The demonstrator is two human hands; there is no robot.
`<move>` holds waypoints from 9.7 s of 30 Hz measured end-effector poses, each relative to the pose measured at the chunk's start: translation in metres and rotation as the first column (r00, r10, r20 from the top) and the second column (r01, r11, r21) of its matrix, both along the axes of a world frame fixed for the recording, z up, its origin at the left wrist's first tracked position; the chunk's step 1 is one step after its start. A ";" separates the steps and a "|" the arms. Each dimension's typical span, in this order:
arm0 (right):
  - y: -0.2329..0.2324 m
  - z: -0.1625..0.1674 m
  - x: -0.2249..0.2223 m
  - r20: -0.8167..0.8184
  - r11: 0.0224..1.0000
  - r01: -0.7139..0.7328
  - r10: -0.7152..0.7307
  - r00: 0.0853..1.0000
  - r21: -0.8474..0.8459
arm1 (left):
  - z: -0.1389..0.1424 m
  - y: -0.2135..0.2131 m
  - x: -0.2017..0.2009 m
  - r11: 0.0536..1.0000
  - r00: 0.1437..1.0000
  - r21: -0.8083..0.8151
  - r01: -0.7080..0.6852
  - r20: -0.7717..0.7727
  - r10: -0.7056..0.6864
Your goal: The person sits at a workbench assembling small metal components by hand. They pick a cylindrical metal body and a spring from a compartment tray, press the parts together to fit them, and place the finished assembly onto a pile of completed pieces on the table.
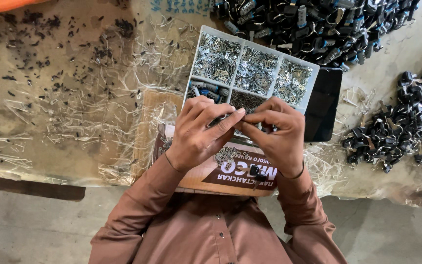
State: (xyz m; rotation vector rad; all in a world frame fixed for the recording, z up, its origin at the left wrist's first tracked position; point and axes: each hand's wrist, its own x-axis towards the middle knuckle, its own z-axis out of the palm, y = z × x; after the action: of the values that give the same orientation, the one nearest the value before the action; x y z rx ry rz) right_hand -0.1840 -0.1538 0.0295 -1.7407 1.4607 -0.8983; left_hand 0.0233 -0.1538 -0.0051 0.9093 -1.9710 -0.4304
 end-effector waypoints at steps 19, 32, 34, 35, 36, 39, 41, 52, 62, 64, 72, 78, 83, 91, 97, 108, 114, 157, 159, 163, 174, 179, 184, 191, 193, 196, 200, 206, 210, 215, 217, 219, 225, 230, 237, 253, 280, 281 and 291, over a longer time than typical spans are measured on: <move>0.004 -0.003 -0.005 0.163 0.995 -0.023 0.007 0.987 0.092 | -0.001 0.001 -0.006 0.999 0.998 -0.026 -0.034 0.047 0.035; 0.003 -0.018 -0.010 0.258 0.992 -0.040 0.007 0.966 0.122 | -0.003 0.001 -0.008 0.999 0.997 -0.041 -0.035 0.069 0.038; 0.004 -0.020 -0.014 0.296 0.990 -0.074 0.035 0.955 0.120 | -0.002 0.001 -0.008 0.999 0.999 -0.030 -0.036 0.039 0.037; 0.004 -0.021 -0.017 0.314 0.989 -0.090 0.049 0.948 0.119 | -0.001 0.001 -0.007 0.999 0.999 -0.021 -0.033 0.026 0.033; 0.005 -0.022 -0.020 0.374 0.983 -0.086 0.020 0.927 0.161 | 0.000 0.001 -0.007 1.000 0.999 -0.012 -0.029 0.012 0.029; 0.006 -0.025 -0.023 0.429 0.984 -0.054 -0.024 0.903 0.169 | 0.001 -0.001 -0.006 0.998 0.998 0.034 -0.045 -0.050 0.047; 0.008 -0.025 -0.020 0.312 1.000 -0.004 0.002 0.950 0.006 | 0.003 -0.001 -0.006 0.996 0.995 0.065 -0.061 -0.079 0.066; 0.010 -0.005 -0.006 0.170 0.998 -0.040 0.032 0.985 0.044 | 0.006 0.000 -0.008 0.994 0.994 0.090 -0.055 -0.085 0.062; 0.010 -0.015 -0.011 0.207 0.993 -0.021 -0.003 0.978 0.115 | 0.000 -0.001 -0.008 0.999 0.999 -0.025 -0.030 -0.016 0.030; 0.007 -0.018 -0.016 0.267 0.979 -0.067 0.013 0.964 0.194 | -0.002 0.001 -0.009 0.999 1.000 -0.037 -0.011 -0.020 0.010; 0.035 -0.014 -0.023 0.516 0.951 -0.105 -0.065 0.854 0.292 | -0.007 0.012 -0.008 0.989 0.969 0.096 0.111 -0.232 -0.087; 0.084 0.000 -0.019 0.786 0.924 -0.028 -0.308 0.536 0.381 | -0.008 0.012 -0.004 0.984 0.921 0.048 0.172 -0.363 -0.143; 0.158 -0.006 0.028 -0.267 0.984 -0.068 0.021 0.963 -0.166 | -0.004 0.027 0.033 0.979 0.786 0.205 0.004 -0.606 0.124; 0.161 -0.056 0.117 -0.479 0.956 -0.264 0.175 0.860 -0.125 | -0.002 0.116 0.122 0.971 0.759 0.128 -0.200 -0.607 0.236; 0.156 -0.051 0.126 -0.632 0.962 -0.265 0.161 0.758 -0.072 | -0.025 0.176 0.136 0.886 0.748 0.451 -0.107 -0.551 0.371; 0.196 -0.072 0.079 -0.480 0.962 -0.194 0.080 0.873 -0.194 | -0.031 0.179 0.119 0.905 0.910 0.425 -0.030 -0.362 0.200; 0.192 -0.068 0.079 -0.610 0.952 -0.252 0.097 0.787 -0.174 | -0.034 0.173 0.101 0.905 0.927 0.425 -0.019 -0.333 0.175; 0.245 -0.063 0.022 0.278 0.994 0.098 -0.109 0.954 0.052 | -0.031 0.186 0.028 0.806 0.924 0.487 0.338 -0.335 -0.185; 0.247 -0.068 0.018 0.386 0.982 0.097 -0.154 0.910 0.163 | -0.032 0.186 0.027 0.806 0.928 0.492 0.329 -0.325 -0.181; 0.248 -0.071 0.012 0.702 0.899 -0.041 -0.312 0.640 0.437 | -0.032 0.188 0.023 0.804 0.913 0.473 0.361 -0.356 -0.200; 0.245 -0.085 0.009 0.798 0.812 -0.242 -0.383 0.465 0.531 | -0.034 0.186 0.021 0.824 0.899 0.423 0.376 -0.382 -0.214; 0.235 -0.084 0.024 0.436 0.989 0.069 -0.121 0.892 0.134 | -0.038 0.178 0.036 0.829 0.862 0.387 0.403 -0.464 -0.203; 0.225 -0.087 0.041 -0.575 0.964 0.000 -0.158 0.803 -0.266 | -0.037 0.176 0.050 0.849 0.896 0.444 0.287 -0.438 -0.074; 0.228 -0.103 0.016 -0.477 0.876 -0.169 -0.077 0.875 -0.451 | -0.037 0.174 0.043 0.837 0.868 0.414 0.357 -0.479 -0.133; 0.230 -0.102 0.011 -0.366 0.885 -0.137 -0.040 0.930 -0.446 | -0.037 0.175 0.039 0.819 0.867 0.430 0.380 -0.473 -0.155; 0.244 -0.083 0.015 0.496 0.985 0.155 -0.175 0.850 0.081 | -0.037 0.175 0.038 0.793 0.874 0.448 0.414 -0.440 -0.208; 0.252 -0.058 0.023 0.006 0.959 0.223 -0.226 0.974 -0.177 | -0.035 0.177 0.032 0.799 0.873 0.438 0.412 -0.440 -0.209; 0.242 -0.054 0.035 0.462 0.967 0.238 -0.170 0.871 -0.093 | -0.035 0.181 0.029 0.809 0.875 0.437 0.394 -0.446 -0.186; 0.247 -0.054 0.041 0.417 0.974 0.211 -0.162 0.895 -0.076 | -0.036 0.184 0.030 0.816 0.882 0.439 0.377 -0.439 -0.172; 0.252 -0.052 0.045 0.392 0.978 0.206 -0.206 0.897 0.043 | -0.037 0.187 0.029 0.840 0.886 0.409 0.356 -0.435 -0.164; 0.249 -0.052 0.045 0.277 0.970 0.242 -0.225 0.934 -0.026 | -0.037 0.187 0.029 0.849 0.893 0.402 0.343 -0.421 -0.161; 0.246 -0.050 0.045 0.213 0.969 0.242 -0.227 0.950 -0.047 | -0.037 0.185 0.030 0.866 0.904 0.384 0.320 -0.397 -0.158; 0.238 -0.040 0.045 -0.079 0.957 0.200 -0.221 0.972 -0.212 | -0.034 0.183 0.027 0.895 0.941 0.357 0.269 -0.296 -0.164; 0.234 -0.036 0.032 0.127 0.993 0.114 -0.119 0.985 0.042 | -0.036 0.180 0.024 0.916 0.945 0.303 0.262 -0.274 -0.180; 0.249 -0.058 0.001 -0.025 0.948 0.309 -0.312 0.950 -0.080 | -0.035 0.178 0.015 0.826 0.824 0.319 0.465 -0.498 -0.271; 0.238 -0.081 -0.084 -0.526 0.984 -0.043 -0.056 0.849 -0.175 | -0.030 0.172 -0.005 0.826 0.857 0.362 0.432 -0.449 -0.252; 0.246 -0.051 0.011 0.027 0.927 0.143 -0.143 0.989 -0.348 | -0.030 0.184 0.004 0.840 0.901 0.389 0.379 -0.363 -0.239; 0.247 -0.053 0.011 -0.019 0.924 0.125 -0.141 0.990 -0.361 | -0.030 0.184 0.004 0.847 0.906 0.383 0.370 -0.349 -0.238; 0.264 -0.068 0.008 0.486 0.980 0.155 -0.199 0.851 0.128 | -0.037 0.186 0.006 0.865 0.904 0.336 0.373 -0.342 -0.257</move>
State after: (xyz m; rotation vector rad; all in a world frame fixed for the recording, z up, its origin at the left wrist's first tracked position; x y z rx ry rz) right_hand -0.1761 0.1103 -0.0385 -1.1980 1.2952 -1.2543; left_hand 0.0296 0.0320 -0.0419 0.7062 -1.7916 -1.1251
